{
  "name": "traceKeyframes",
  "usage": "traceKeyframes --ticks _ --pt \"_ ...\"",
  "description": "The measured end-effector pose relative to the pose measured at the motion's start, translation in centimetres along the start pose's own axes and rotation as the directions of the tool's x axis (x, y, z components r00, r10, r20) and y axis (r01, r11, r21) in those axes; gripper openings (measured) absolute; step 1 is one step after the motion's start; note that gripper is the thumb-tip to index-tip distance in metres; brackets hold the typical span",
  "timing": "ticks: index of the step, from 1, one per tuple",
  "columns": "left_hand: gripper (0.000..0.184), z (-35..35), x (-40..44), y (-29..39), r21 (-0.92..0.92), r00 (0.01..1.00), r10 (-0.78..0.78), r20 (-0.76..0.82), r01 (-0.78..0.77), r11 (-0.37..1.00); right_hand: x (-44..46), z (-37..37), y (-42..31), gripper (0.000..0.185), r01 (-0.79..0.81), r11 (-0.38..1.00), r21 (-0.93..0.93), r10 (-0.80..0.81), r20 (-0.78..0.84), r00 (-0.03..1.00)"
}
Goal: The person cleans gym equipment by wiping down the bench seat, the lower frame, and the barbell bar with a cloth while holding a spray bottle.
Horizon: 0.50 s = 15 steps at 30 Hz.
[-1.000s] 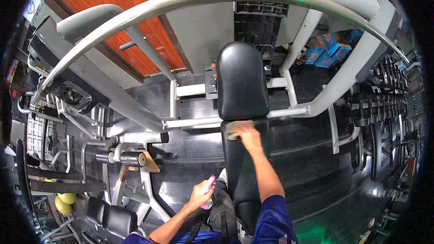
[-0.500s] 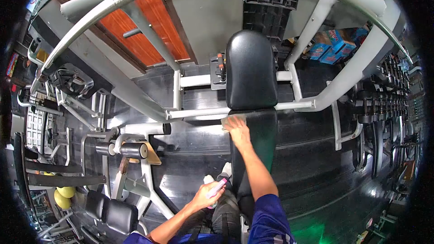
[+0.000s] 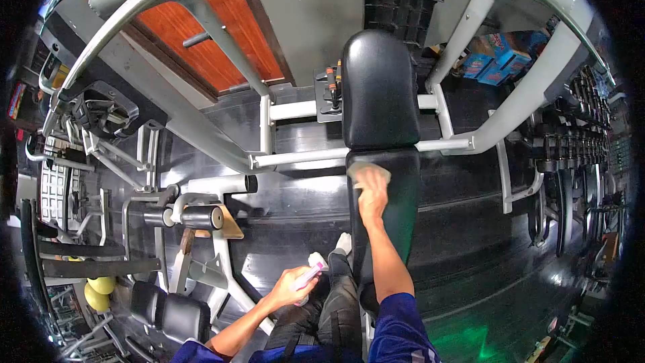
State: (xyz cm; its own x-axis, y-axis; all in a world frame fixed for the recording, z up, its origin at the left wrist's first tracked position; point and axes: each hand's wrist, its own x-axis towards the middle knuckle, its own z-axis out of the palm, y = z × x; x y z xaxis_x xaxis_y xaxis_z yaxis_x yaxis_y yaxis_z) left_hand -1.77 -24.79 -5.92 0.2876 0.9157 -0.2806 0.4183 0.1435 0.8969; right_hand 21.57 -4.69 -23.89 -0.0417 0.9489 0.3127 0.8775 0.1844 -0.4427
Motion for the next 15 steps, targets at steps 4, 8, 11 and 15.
traceKeyframes --ticks 4,8,11,15 --pt "0.022 0.8 -0.6 1.0 -0.001 1.0 0.026 0.017 -0.026 1.0 0.2 -2.0 1.9 0.044 0.517 0.855 0.043 -0.508 0.271 0.818" --pt "0.021 2.0 -1.1 0.8 0.035 0.991 0.129 0.035 -0.131 0.991 0.4 -7.9 7.2 0.052 0.171 0.982 0.078 -0.184 0.227 0.956" --pt "0.023 1.8 -1.2 1.1 -0.022 0.994 0.069 0.084 -0.067 0.998 -1.1 -6.9 9.5 0.048 -0.355 0.903 0.243 0.381 -0.068 0.922" --pt "0.02 2.4 -1.5 0.6 -0.037 0.995 0.095 0.043 -0.093 0.995 -1.6 -0.5 6.2 0.043 -0.481 0.836 0.264 0.546 -0.314 0.777"
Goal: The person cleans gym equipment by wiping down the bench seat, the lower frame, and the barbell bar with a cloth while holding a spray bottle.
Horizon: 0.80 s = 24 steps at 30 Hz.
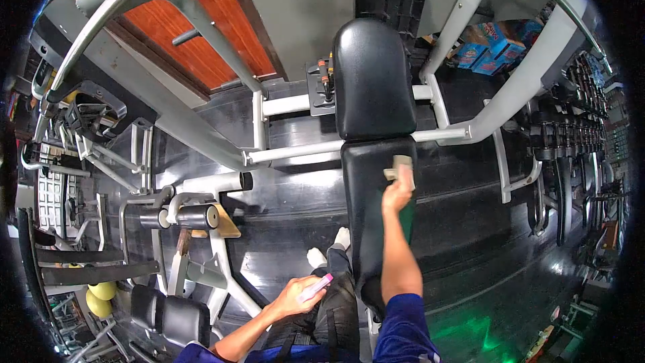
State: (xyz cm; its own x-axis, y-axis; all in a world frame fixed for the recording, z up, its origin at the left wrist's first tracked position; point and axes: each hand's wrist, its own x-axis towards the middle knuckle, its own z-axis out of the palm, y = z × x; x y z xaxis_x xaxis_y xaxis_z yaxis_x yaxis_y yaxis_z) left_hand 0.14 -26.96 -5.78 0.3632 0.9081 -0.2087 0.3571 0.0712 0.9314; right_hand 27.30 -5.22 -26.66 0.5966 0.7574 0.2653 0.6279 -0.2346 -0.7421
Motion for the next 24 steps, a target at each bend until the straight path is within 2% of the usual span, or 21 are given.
traceKeyframes --ticks 2,4,5,7,8,10,12,14,15,16,17,20,21,22,24 --pt "0.02 0.0 0.1 0.0 0.006 1.0 -0.026 0.01 0.026 1.0 -2.7 1.1 -3.2 0.043 0.303 0.953 0.013 -0.302 0.127 0.945" --pt "0.021 0.0 0.4 0.3 0.003 0.997 -0.073 0.04 0.073 0.997 -5.0 1.7 -4.5 0.039 0.42 0.902 0.102 -0.425 0.38 0.821" --pt "0.02 -0.1 0.7 0.6 -0.001 0.998 -0.056 0.032 0.056 0.998 -4.9 1.3 -4.6 0.036 0.614 0.785 0.082 -0.561 0.515 0.648" --pt "0.02 -0.3 1.1 1.2 -0.008 1.0 -0.025 0.012 0.025 1.0 -3.6 0.0 -4.6 0.037 0.816 0.563 0.131 -0.677 0.639 0.364" --pt "0.02 -0.3 1.0 1.3 0.001 0.999 -0.031 0.014 0.031 1.0 -2.2 -1.1 -4.3 0.038 0.815 0.541 0.207 -0.731 0.595 0.334" --pt "0.02 -0.4 0.9 1.3 0.016 0.999 -0.045 0.014 0.045 0.999 0.5 -3.9 -3.0 0.041 0.72 0.666 0.194 -0.669 0.583 0.462" --pt "0.019 -0.1 0.3 0.7 0.019 0.999 -0.045 -0.001 0.045 0.999 2.3 -6.9 -1.1 0.043 0.591 0.806 0.038 -0.516 0.537 0.668" --pt "0.019 -0.1 -0.2 0.4 0.002 0.998 -0.052 -0.018 0.052 0.999 3.2 -7.5 2.1 0.045 0.359 0.931 0.068 -0.361 0.332 0.872" --pt "0.018 -0.3 -0.4 0.4 -0.017 0.998 -0.06 -0.023 0.06 0.998 3.4 -6.3 5.3 0.045 -0.093 0.995 -0.032 0.098 0.312 0.945" --pt "0.018 -0.2 -0.7 0.4 -0.036 0.997 -0.068 -0.027 0.067 0.997 3.4 -5.1 7.6 0.045 -0.527 0.842 -0.114 0.538 0.248 0.806" --pt "0.019 -0.1 -1.0 0.2 -0.023 0.997 -0.073 -0.033 0.072 0.997 3.1 -5.3 6.0 0.047 -0.622 0.783 -0.01 0.606 0.233 0.76" --pt "0.019 0.2 -1.3 -0.4 -0.001 0.995 -0.093 -0.028 0.093 0.996 0.4 -2.3 3.3 0.042 -0.434 0.853 -0.291 0.464 0.041 0.885" --pt "0.019 0.3 -1.3 -0.3 -0.006 0.993 -0.114 -0.017 0.114 0.993 -1.6 -1.1 2.3 0.042 -0.187 0.963 -0.195 0.199 0.046 0.979" --pt "0.02 0.3 -1.1 -0.1 -0.008 0.991 -0.132 -0.005 0.132 0.991 -3.6 0.1 1.0 0.042 0.082 0.992 -0.098 -0.08 0.021 0.997" --pt "0.02 0.5 -0.7 0.2 -0.039 0.993 -0.116 -0.02 0.116 0.993 -6.5 0.6 -3.3 0.044 0.397 0.913 0.093 -0.408 0.228 0.884"
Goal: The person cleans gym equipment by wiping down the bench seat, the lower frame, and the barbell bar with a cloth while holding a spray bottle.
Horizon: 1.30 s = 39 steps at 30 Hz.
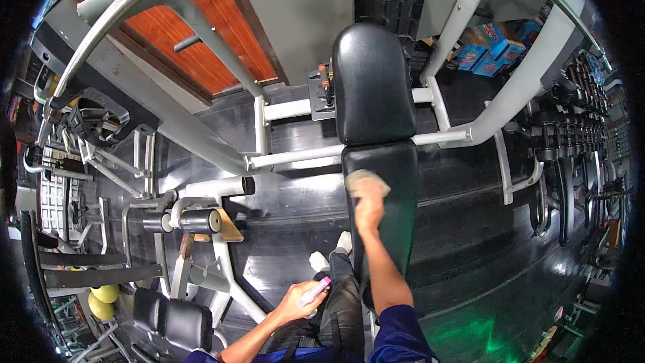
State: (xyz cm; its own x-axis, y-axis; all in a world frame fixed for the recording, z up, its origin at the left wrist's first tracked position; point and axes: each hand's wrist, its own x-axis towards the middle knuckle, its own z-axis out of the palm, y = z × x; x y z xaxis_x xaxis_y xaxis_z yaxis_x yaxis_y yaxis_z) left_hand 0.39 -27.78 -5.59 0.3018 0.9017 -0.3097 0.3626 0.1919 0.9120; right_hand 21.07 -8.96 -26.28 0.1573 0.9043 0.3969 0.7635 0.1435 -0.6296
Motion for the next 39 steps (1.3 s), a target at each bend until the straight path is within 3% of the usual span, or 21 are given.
traceKeyframes --ticks 1,2,6,8,10,12,14,16,17,18,20,22,23,24,26,28,30,33,36,39 --pt "0.021 0.2 0.1 0.2 -0.016 1.0 0.006 -0.008 -0.006 1.0 0.2 -0.3 -2.1 0.041 0.108 0.994 -0.014 -0.101 0.234 0.967" --pt "0.02 0.2 0.4 0.5 -0.01 1.0 0.02 -0.013 -0.02 1.0 0.5 -0.5 -3.3 0.039 0.215 0.977 0.0 -0.192 0.452 0.871" --pt "0.019 -0.2 0.7 1.2 0.003 0.998 0.048 -0.04 -0.048 0.999 0.3 0.1 0.1 0.033 0.599 0.8 -0.037 -0.461 0.601 0.653" --pt "0.019 -0.4 1.1 1.0 0.004 0.998 0.047 -0.049 -0.047 0.999 2.1 -2.8 1.8 0.03 0.547 0.831 0.1 -0.504 0.552 0.664" --pt "0.02 -0.6 0.9 0.5 0.0 0.999 0.013 -0.047 -0.013 1.0 3.7 -6.9 3.5 0.036 0.51 0.86 0.017 -0.434 0.551 0.713" --pt "0.019 -0.9 0.6 0.7 0.009 0.998 -0.005 -0.06 0.005 1.0 5.2 -11.5 2.8 0.041 0.138 0.99 0.033 -0.137 0.466 0.874" --pt "0.019 -1.0 0.4 0.1 0.016 0.995 0.012 -0.094 -0.01 1.0 3.7 -10.6 7.6 0.037 -0.237 0.956 -0.173 0.27 0.205 0.941" --pt "0.016 -1.1 0.4 0.1 0.013 0.992 0.022 -0.127 -0.021 1.0 4.9 -9.3 9.7 0.038 -0.651 0.758 -0.044 0.648 -0.056 0.759" --pt "0.015 -1.0 0.3 0.0 0.003 0.986 0.053 -0.159 -0.053 0.999 5.9 -8.9 9.5 0.043 -0.765 0.644 0.024 0.763 -0.094 0.64" --pt "0.015 -0.9 0.1 -0.1 -0.007 0.978 0.08 -0.191 -0.083 0.997 7.1 -8.4 8.4 0.043 -0.768 0.639 0.038 0.766 -0.124 0.631" --pt "0.015 -0.8 0.1 -0.4 -0.041 0.969 0.085 -0.231 -0.097 0.994 8.7 -6.3 7.1 0.041 -0.526 0.84 0.131 0.539 -0.101 0.836" --pt "0.015 -0.8 0.0 -0.4 -0.054 0.958 0.083 -0.273 -0.101 0.993 11.3 -5.5 0.5 0.037 -0.477 0.858 0.19 0.466 0.1 0.879" --pt "0.015 -0.9 0.1 -0.3 -0.05 0.954 0.083 -0.289 -0.102 0.994 12.2 -4.3 -0.7 0.038 -0.123 0.986 0.109 0.118 0.052 0.992" --pt "0.014 -0.9 0.1 -0.2 -0.045 0.949 0.085 -0.304 -0.103 0.994 12.9 -3.2 -1.8 0.038 0.251 0.968 0.017 -0.251 0.033 0.967" --pt "0.014 -0.9 0.0 -0.2 -0.043 0.943 0.079 -0.323 -0.098 0.994 14.5 -1.6 -5.5 0.042 0.479 0.875 -0.077 -0.448 0.249 0.859" --pt "0.014 -1.1 -0.3 -0.1 -0.035 0.941 0.074 -0.33 -0.09 0.995 14.5 1.8 -6.4 0.042 0.54 0.825 -0.165 -0.414 0.473 0.778" --pt "0.014 -1.4 -0.6 0.0 -0.021 0.944 0.067 -0.322 -0.078 0.997 14.1 4.6 -5.5 0.029 0.719 0.612 -0.329 -0.401 0.654 0.641" --pt "0.014 -1.7 -1.3 -0.3 0.004 0.949 0.037 -0.313 -0.038 0.999 12.5 6.6 -4.8 0.03 0.783 0.489 -0.384 -0.308 0.764 0.567" --pt "0.014 -2.0 -1.8 -0.1 -0.045 0.926 0.073 -0.37 -0.096 0.994 11.0 6.7 -5.2 0.035 0.844 0.396 -0.361 -0.22 0.855 0.469" --pt "0.014 -2.2 -2.3 0.0 -0.074 0.943 -0.045 -0.329 0.022 0.997 9.0 7.4 -4.0 0.037 0.883 0.317 -0.346 -0.134 0.906 0.403"
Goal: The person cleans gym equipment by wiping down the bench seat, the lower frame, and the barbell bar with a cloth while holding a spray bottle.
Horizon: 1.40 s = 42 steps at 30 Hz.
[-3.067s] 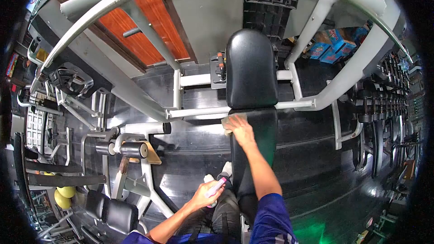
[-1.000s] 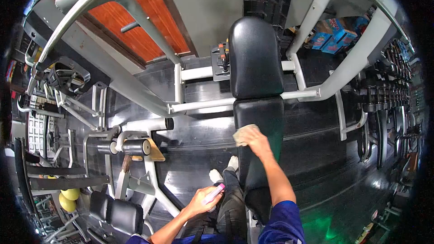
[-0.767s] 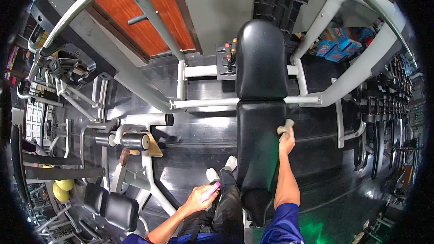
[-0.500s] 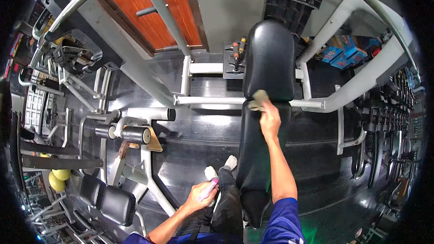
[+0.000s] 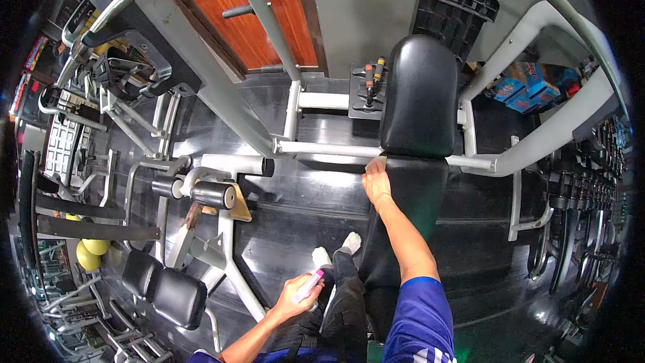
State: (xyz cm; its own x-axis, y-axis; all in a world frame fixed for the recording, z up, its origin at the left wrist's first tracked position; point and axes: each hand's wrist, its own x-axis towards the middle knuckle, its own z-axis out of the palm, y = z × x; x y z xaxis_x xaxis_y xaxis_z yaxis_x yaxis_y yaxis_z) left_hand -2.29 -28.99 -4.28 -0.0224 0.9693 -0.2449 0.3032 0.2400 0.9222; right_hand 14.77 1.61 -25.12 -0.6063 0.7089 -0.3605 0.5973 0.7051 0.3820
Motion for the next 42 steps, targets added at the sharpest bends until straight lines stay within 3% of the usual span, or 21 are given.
traceKeyframes --ticks 4,7,9,10,13,14,15,17,18,19,21,23,24,26,27,31,34,36,37,39,42 --pt "0.013 0.2 -0.1 -0.5 0.018 0.998 0.067 0.008 -0.067 0.998 -2.4 0.5 -2.9 0.04 0.026 0.996 -0.08 -0.015 0.133 0.991" --pt "0.013 0.1 -0.2 -0.2 0.026 0.996 0.088 0.027 -0.089 0.996 -5.5 2.1 -5.2 0.037 0.099 0.995 0.029 -0.1 0.053 0.994" --pt "0.013 0.0 -0.2 0.1 0.016 0.995 0.089 0.033 -0.089 0.996 -7.1 3.5 -7.2 0.038 0.113 0.993 0.028 -0.116 0.141 0.983" --pt "0.013 0.0 -0.2 0.0 0.012 0.995 0.089 0.039 -0.09 0.996 -7.8 4.3 -8.0 0.034 0.049 0.999 0.007 -0.049 -0.029 0.998" --pt "0.013 -0.1 -0.3 -0.4 0.034 0.99 0.136 0.045 -0.137 0.99 -8.8 4.3 -5.9 0.027 0.1 0.891 0.443 -0.203 0.191 0.96" --pt "0.013 -0.2 -0.3 -0.3 0.039 0.991 0.123 0.049 -0.125 0.991 -10.6 6.5 -5.4 0.023 0.194 0.731 0.654 -0.028 -0.256 0.966" --pt "0.014 -0.2 -0.3 -0.1 0.041 0.992 0.11 0.054 -0.112 0.993 -12.9 1.0 -2.9 0.023 0.039 0.54 0.841 0.043 -0.074 0.996" --pt "0.014 0.1 0.0 0.2 0.034 0.994 0.086 0.069 -0.089 0.995 -15.7 -1.0 -0.5 0.026 -0.306 0.171 0.937 0.231 0.263 0.937" --pt "0.014 0.3 0.1 0.4 0.029 0.995 0.071 0.075 -0.073 0.997 -16.8 -0.5 0.4 0.028 -0.307 0.021 0.952 0.319 0.284 0.904" --pt "0.014 0.6 0.3 0.5 0.026 0.995 0.057 0.082 -0.059 0.998 -18.3 0.6 1.5 0.031 -0.285 -0.129 0.95 0.4 0.313 0.861" --pt "0.014 1.3 0.9 0.9 0.053 0.991 0.074 0.111 -0.08 0.995 -20.2 4.9 3.4 0.032 -0.215 -0.246 0.945 0.596 0.322 0.736" --pt "0.014 2.3 1.5 1.5 0.054 0.988 0.074 0.137 -0.082 0.995 -21.5 6.0 6.2 0.025 -0.012 -0.583 0.812 0.639 0.468 0.611" --pt "0.014 2.8 1.8 1.9 0.041 0.987 0.064 0.149 -0.071 0.997 -21.8 7.8 7.8 0.028 0.014 -0.647 0.762 0.647 0.539 0.539" --pt "0.015 3.8 2.7 2.8 0.03 0.982 0.061 0.177 -0.067 0.997 -21.6 11.2 10.6 0.038 0.313 -0.781 0.541 0.624 0.655 0.427" --pt "0.015 4.4 3.1 3.3 0.03 0.979 0.064 0.192 -0.071 0.997 -21.3 12.0 12.3 0.043 0.471 -0.803 0.365 0.56 0.732 0.387" --pt "0.016 6.5 4.6 4.1 0.105 0.963 0.079 0.256 -0.109 0.988 -17.8 14.8 18.3 0.045 0.529 -0.731 0.431 0.601 0.774 0.2" --pt "0.016 7.8 5.2 4.1 0.106 0.951 0.043 0.305 -0.079 0.991 -14.9 15.3 21.6 0.041 0.338 -0.663 0.668 0.741 0.648 0.176" --pt "0.017 8.6 5.3 3.8 0.146 0.942 -0.017 0.336 -0.034 0.989 -12.7 15.7 22.9 0.037 0.162 -0.424 0.891 0.903 0.401 0.157" --pt "0.018 9.1 5.7 3.8 0.169 0.94 -0.018 0.342 -0.043 0.985 -13.0 12.0 23.3 0.036 -0.203 -0.322 0.925 0.915 0.359 0.183" --pt "0.019 9.9 6.0 3.6 0.217 0.936 -0.031 0.351 -0.048 0.975 -12.5 12.3 22.8 0.035 -0.325 -0.143 0.935 0.822 0.295 0.487" --pt "0.021 10.7 6.7 4.0 0.233 0.902 -0.145 0.407 0.051 0.971 -11.1 17.6 19.5 0.037 -0.3 -0.238 0.924 0.754 0.37 0.543"
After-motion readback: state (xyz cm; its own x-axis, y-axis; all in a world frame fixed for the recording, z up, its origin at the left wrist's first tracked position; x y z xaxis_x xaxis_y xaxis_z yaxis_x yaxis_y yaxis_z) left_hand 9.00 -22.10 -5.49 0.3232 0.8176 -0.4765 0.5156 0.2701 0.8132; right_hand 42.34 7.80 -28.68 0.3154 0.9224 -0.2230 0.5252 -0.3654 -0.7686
